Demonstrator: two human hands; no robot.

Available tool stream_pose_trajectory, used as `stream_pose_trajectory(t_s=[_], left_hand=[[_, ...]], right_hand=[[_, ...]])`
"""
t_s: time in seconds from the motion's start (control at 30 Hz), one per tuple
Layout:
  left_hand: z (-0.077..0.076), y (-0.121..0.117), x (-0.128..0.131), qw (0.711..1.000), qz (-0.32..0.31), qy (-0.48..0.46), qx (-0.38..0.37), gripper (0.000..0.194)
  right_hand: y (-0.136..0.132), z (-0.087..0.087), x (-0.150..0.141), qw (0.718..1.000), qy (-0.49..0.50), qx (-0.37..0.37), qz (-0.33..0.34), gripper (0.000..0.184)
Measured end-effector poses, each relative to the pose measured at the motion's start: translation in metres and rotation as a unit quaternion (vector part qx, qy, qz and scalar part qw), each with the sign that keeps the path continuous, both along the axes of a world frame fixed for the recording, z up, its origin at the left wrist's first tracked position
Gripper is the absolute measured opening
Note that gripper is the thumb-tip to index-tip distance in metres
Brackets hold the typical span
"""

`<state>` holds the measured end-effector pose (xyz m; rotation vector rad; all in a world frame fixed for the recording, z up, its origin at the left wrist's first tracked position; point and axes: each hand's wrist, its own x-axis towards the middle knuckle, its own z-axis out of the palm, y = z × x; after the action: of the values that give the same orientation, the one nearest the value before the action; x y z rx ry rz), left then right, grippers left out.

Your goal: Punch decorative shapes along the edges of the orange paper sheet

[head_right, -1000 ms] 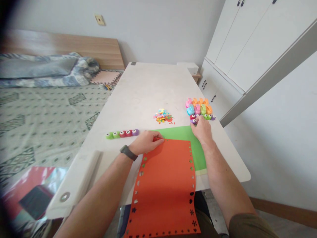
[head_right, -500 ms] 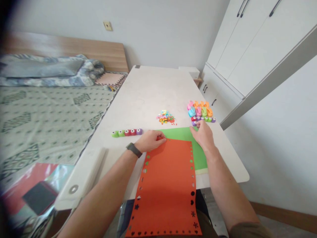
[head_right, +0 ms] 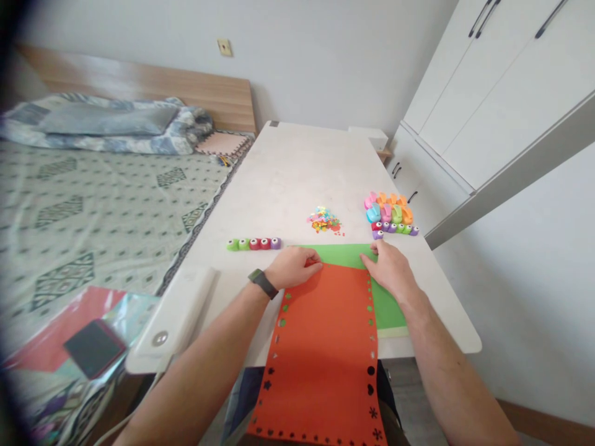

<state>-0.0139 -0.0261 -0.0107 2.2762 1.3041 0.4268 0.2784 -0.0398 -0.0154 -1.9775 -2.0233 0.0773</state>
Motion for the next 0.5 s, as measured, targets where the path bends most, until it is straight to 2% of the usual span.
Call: stream_pose_trajectory(t_s=[0.1, 0.17, 0.27, 0.37, 0.43, 0.5], left_hand=[[0.001, 0.000, 0.000, 1.000, 0.005, 0.008, -0.002, 0.029], [0.001, 0.000, 0.000, 1.000, 0.004, 0.010, 0.000, 0.029], [0.000, 0.000, 0.000, 1.000, -0.001, 0.013, 0.005, 0.028], [-0.006, 0.000, 0.001, 1.000, 0.003, 0.005, 0.018, 0.027], [-0.010, 0.000, 0.001, 0.999, 0.003, -0.027, 0.042, 0.031], [-0.011, -0.001, 0.000, 0.996, 0.003, -0.066, 0.060, 0.036]], right_hand=[[0.007, 0.015, -0.021, 0.999, 0.020, 0.024, 0.028, 0.026], [0.012, 0.032, -0.045, 0.995, 0.050, 0.043, 0.078, 0.027], [0.022, 0.061, -0.093, 0.981, 0.083, 0.042, 0.172, 0.023], [0.036, 0.083, -0.148, 0.961, 0.082, 0.035, 0.262, 0.029], [0.047, 0.089, -0.187, 0.947, 0.050, 0.010, 0.318, 0.033], [0.059, 0.086, -0.226, 0.932, 0.016, -0.018, 0.362, 0.037]])
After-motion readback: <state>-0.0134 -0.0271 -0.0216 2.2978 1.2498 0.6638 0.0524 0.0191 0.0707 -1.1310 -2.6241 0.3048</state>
